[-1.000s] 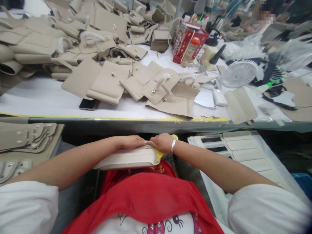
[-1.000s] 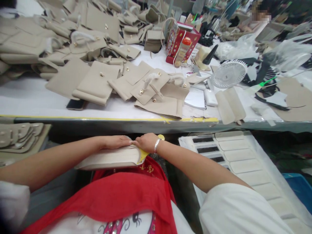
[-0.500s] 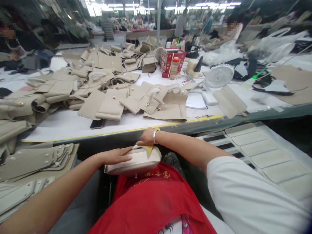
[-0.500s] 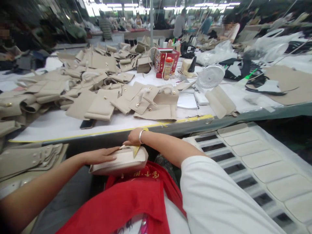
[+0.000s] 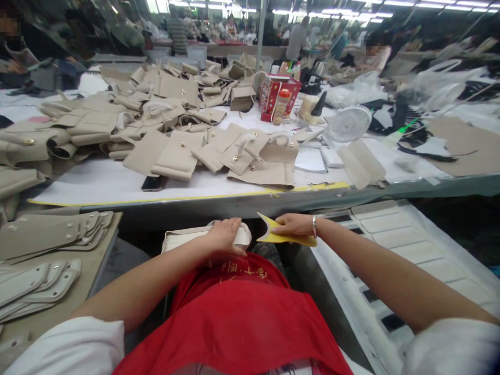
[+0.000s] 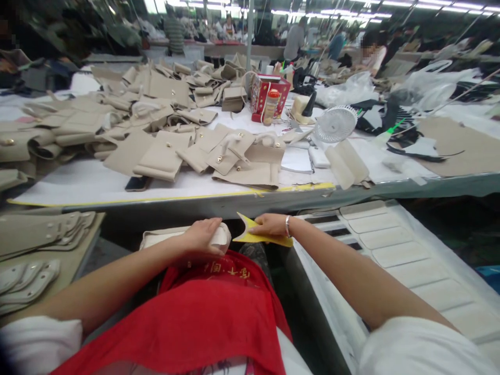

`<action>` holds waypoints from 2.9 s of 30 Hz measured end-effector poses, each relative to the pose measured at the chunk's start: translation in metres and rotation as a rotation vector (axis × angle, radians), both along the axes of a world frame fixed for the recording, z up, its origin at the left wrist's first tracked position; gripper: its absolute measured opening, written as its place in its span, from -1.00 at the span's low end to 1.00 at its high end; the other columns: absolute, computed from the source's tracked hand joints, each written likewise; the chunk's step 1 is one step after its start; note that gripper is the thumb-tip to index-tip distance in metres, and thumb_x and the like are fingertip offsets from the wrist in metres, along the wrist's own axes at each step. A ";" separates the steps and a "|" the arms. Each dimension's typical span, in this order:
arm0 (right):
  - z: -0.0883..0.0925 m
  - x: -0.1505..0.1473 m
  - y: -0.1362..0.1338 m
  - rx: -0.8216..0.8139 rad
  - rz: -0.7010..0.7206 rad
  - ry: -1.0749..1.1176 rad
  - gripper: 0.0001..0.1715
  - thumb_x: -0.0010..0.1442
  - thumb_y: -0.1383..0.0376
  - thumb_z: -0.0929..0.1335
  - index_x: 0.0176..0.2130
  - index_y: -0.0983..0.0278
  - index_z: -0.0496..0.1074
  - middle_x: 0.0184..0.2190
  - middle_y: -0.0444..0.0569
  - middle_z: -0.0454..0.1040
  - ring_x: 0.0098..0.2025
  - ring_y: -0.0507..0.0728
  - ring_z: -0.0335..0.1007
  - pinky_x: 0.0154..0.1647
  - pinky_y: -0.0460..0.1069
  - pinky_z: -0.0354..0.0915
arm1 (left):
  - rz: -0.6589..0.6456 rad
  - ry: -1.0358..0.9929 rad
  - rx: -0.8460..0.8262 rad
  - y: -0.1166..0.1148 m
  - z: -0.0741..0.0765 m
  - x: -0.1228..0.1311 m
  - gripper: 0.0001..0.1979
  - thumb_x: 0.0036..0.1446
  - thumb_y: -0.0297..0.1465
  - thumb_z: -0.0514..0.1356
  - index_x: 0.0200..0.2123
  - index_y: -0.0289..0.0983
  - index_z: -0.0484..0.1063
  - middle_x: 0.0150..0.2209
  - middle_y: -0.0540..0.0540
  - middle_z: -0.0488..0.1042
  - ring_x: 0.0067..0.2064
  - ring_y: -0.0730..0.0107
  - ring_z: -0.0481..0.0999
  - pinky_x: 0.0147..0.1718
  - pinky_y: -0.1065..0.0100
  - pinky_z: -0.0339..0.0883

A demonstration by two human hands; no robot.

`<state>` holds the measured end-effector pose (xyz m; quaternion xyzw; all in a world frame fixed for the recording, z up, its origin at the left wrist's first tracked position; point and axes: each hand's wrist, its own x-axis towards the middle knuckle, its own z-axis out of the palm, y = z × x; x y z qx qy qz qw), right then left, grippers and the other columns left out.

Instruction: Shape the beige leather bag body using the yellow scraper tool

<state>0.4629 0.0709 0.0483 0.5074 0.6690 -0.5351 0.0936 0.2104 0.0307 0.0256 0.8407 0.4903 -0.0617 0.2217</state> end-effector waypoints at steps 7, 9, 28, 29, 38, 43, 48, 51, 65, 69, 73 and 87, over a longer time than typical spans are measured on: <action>-0.037 -0.012 -0.034 -0.397 -0.444 0.609 -0.61 0.06 0.04 0.34 -0.25 0.24 0.22 -0.45 -0.14 0.43 -0.64 -0.07 0.28 -0.71 -0.19 0.17 | -0.052 -0.155 -0.265 0.022 0.017 -0.020 -0.14 -0.05 0.06 0.08 0.22 -0.32 0.00 0.21 -0.23 0.10 0.18 0.11 0.15 0.11 0.28 0.00; -0.049 -0.020 -0.035 -0.346 -0.716 0.881 -0.66 0.05 0.13 0.37 -0.22 0.21 0.24 -0.37 -0.15 0.43 -0.57 -0.09 0.31 -0.64 -0.20 0.24 | -0.080 -0.187 -0.288 0.030 0.017 -0.020 -0.20 -0.02 -0.04 0.12 0.22 -0.31 0.02 0.21 -0.20 0.12 0.17 0.15 0.16 0.11 0.31 0.00; -0.091 -0.075 -0.057 -0.316 -0.965 0.878 -0.61 -0.14 0.09 0.47 -0.54 0.29 0.29 -0.63 -0.18 0.26 -0.59 -0.06 0.17 -0.56 -0.12 0.15 | -0.188 -0.391 -0.703 0.072 -0.009 -0.002 -0.60 -0.02 -0.32 0.15 -0.07 -0.27 0.34 -0.15 -0.02 0.44 -0.13 0.33 0.39 -0.12 0.42 0.21; -0.091 -0.076 -0.057 -0.320 -0.951 0.853 -0.59 -0.13 0.07 0.46 -0.56 0.28 0.26 -0.63 -0.18 0.26 -0.59 -0.05 0.17 -0.55 -0.11 0.17 | -0.192 -0.400 -0.702 0.072 -0.009 -0.002 -0.62 -0.03 -0.33 0.15 -0.09 -0.27 0.35 -0.16 -0.02 0.45 -0.14 0.33 0.39 -0.13 0.43 0.22; -0.083 -0.082 -0.055 -0.420 -0.959 0.841 -0.54 -0.14 0.04 0.46 -0.59 0.28 0.21 -0.66 -0.21 0.23 -0.60 -0.04 0.22 -0.54 -0.10 0.21 | -0.197 -0.449 -0.719 0.072 -0.008 -0.007 -0.65 0.00 -0.34 0.11 -0.10 -0.27 0.34 -0.14 -0.04 0.43 -0.12 0.30 0.38 -0.13 0.43 0.20; -0.071 -0.085 -0.046 -0.459 -0.960 0.825 -0.61 -0.15 0.12 0.48 -0.44 0.29 0.31 -0.70 -0.27 0.20 -0.65 -0.09 0.12 -0.59 -0.14 0.17 | -0.225 -0.377 -0.669 0.073 -0.003 -0.009 -0.66 0.02 -0.34 0.08 -0.09 -0.28 0.31 -0.13 -0.06 0.42 -0.12 0.30 0.38 -0.15 0.42 0.21; -0.059 -0.090 -0.039 -0.394 -0.957 0.719 -0.64 -0.15 0.17 0.47 -0.42 0.28 0.30 -0.72 -0.27 0.19 -0.67 -0.08 0.09 -0.63 -0.13 0.12 | -0.185 -0.265 -0.585 0.072 -0.004 -0.007 -0.60 0.00 -0.30 0.10 -0.05 -0.24 0.21 -0.10 -0.10 0.41 -0.14 0.23 0.40 -0.16 0.34 0.23; -0.060 -0.096 -0.036 -0.239 -0.945 0.627 -0.66 -0.13 0.17 0.44 -0.39 0.25 0.29 -0.71 -0.27 0.19 -0.69 -0.07 0.07 -0.66 -0.11 0.11 | -0.178 -0.217 -0.529 0.071 -0.005 -0.007 -0.59 0.02 -0.27 0.08 -0.04 -0.25 0.18 -0.11 -0.14 0.41 -0.15 0.18 0.42 -0.17 0.30 0.24; -0.060 -0.091 -0.061 -0.193 -0.955 0.770 -0.63 -0.14 0.11 0.45 -0.52 0.26 0.25 -0.70 -0.24 0.17 -0.64 -0.06 0.13 -0.61 -0.10 0.17 | -0.178 -0.424 -0.613 0.069 -0.010 -0.010 -0.60 0.17 -0.15 -0.05 -0.06 -0.26 0.32 -0.05 -0.06 0.40 -0.04 0.36 0.35 -0.03 0.41 0.15; -0.058 -0.086 -0.069 -0.228 -0.957 0.796 -0.67 -0.18 0.20 0.47 -0.49 0.28 0.28 -0.70 -0.26 0.19 -0.66 -0.09 0.09 -0.60 -0.12 0.20 | -0.183 -0.411 -0.555 0.065 -0.013 -0.008 -0.65 0.16 -0.21 -0.03 -0.08 -0.26 0.32 -0.07 -0.06 0.42 -0.06 0.38 0.37 -0.04 0.41 0.16; -0.055 -0.086 -0.060 -0.234 -0.914 0.710 -0.73 -0.19 0.28 0.45 -0.51 0.30 0.30 -0.74 -0.28 0.20 -0.69 -0.09 0.10 -0.63 -0.13 0.19 | -0.191 -0.411 -0.548 0.063 -0.014 -0.006 -0.67 0.12 -0.29 -0.01 -0.08 -0.28 0.30 -0.07 -0.06 0.42 -0.07 0.38 0.38 -0.04 0.41 0.17; -0.041 -0.073 -0.057 -0.134 -0.812 0.655 -0.69 -0.05 0.16 0.42 -0.44 0.28 0.26 -0.71 -0.27 0.24 -0.73 -0.09 0.11 -0.73 -0.16 0.17 | -0.159 -0.111 -0.250 0.030 0.014 -0.021 -0.04 -0.13 -0.01 0.18 0.23 -0.35 -0.11 0.21 -0.26 0.09 0.18 0.09 0.16 0.10 0.23 0.05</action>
